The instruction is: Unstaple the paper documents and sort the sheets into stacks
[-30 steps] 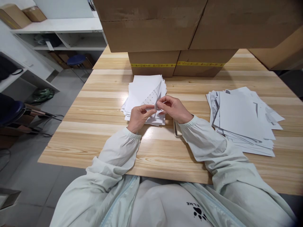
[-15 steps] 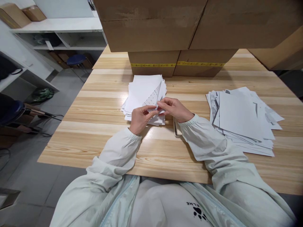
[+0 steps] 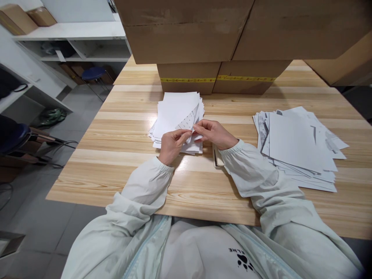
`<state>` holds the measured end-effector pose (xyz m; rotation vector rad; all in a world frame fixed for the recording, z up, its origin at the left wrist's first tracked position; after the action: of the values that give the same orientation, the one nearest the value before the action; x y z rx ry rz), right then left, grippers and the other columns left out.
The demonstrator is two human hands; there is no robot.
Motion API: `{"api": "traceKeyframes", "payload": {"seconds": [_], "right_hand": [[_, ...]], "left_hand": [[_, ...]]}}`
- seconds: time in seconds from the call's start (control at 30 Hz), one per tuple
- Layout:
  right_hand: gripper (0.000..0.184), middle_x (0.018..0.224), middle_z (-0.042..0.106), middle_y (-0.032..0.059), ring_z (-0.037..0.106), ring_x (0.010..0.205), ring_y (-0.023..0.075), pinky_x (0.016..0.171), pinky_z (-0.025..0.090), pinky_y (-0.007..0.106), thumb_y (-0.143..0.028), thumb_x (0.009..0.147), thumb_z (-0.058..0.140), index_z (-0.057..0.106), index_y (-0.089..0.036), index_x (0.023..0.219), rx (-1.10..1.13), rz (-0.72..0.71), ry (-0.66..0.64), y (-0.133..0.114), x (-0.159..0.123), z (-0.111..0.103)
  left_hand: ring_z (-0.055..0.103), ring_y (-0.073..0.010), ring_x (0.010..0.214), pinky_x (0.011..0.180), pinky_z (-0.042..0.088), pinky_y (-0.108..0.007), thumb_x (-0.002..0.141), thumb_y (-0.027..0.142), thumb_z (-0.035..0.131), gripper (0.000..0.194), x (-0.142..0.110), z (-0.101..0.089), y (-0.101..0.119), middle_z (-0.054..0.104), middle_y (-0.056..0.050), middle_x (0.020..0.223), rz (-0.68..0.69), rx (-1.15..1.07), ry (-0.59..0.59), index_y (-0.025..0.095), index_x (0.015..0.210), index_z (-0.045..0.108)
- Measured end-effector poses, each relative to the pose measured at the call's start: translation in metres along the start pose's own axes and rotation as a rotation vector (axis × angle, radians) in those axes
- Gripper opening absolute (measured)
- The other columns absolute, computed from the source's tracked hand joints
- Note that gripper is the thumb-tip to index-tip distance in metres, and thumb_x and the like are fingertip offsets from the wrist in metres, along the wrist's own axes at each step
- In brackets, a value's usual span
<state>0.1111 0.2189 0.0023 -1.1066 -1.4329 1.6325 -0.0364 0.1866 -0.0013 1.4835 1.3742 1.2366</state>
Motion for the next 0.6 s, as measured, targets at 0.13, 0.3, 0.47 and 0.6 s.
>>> {"api": "traceKeyframes", "payload": {"seconds": [0.13, 0.3, 0.47, 0.6], "right_hand": [[0.051, 0.075, 0.063, 0.0022, 0.060, 0.077, 0.0150, 0.064, 0.060, 0.030, -0.065, 0.058, 0.082, 0.063, -0.019, 0.069, 0.002, -0.005, 0.010, 0.0007, 0.0006, -0.0006], [0.056, 0.075, 0.062, 0.0017, 0.060, 0.077, 0.0141, 0.062, 0.060, 0.026, -0.069, 0.055, 0.080, 0.063, -0.018, 0.070, 0.000, -0.004, 0.014, 0.0001, 0.0002, 0.0004], [0.056, 0.075, 0.062, 0.0017, 0.060, 0.078, 0.0139, 0.063, 0.060, 0.026, -0.069, 0.057, 0.080, 0.062, -0.018, 0.070, -0.005, 0.002, 0.015, 0.0004, -0.0004, 0.0009], [0.055, 0.075, 0.062, 0.0013, 0.060, 0.078, 0.0139, 0.063, 0.059, 0.026, -0.068, 0.056, 0.081, 0.062, -0.018, 0.070, 0.006, 0.003, 0.018, 0.0017, 0.0007, 0.0003]], "left_hand": [[0.062, -0.0152, 0.067, 0.065, 0.045, -0.026, 0.080, 0.046, 0.070, 0.032, -0.0002, 0.0003, 0.0001, 0.075, -0.004, 0.075, -0.005, 0.005, 0.002, 0.017, 0.087, 0.081], [0.061, -0.0147, 0.065, 0.064, 0.045, -0.026, 0.078, 0.047, 0.071, 0.034, 0.0002, 0.0007, -0.0021, 0.075, -0.004, 0.072, -0.006, 0.029, 0.002, 0.017, 0.090, 0.081], [0.066, -0.0160, 0.073, 0.070, 0.048, -0.026, 0.081, 0.046, 0.068, 0.032, 0.0005, 0.0007, -0.0026, 0.078, -0.005, 0.083, 0.017, 0.023, 0.000, 0.018, 0.090, 0.081], [0.063, -0.0146, 0.067, 0.065, 0.046, -0.026, 0.080, 0.046, 0.069, 0.032, 0.0010, 0.0004, -0.0032, 0.076, -0.004, 0.076, 0.003, 0.037, 0.003, 0.018, 0.090, 0.081]]}}
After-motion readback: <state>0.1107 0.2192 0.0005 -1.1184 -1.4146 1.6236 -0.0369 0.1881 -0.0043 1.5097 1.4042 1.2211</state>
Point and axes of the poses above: each hand's wrist, its own x-axis towards the middle knuckle, its own z-axis out of the palm, y = z × x, the point moved 7 cm from there along x, towards the middle knuckle
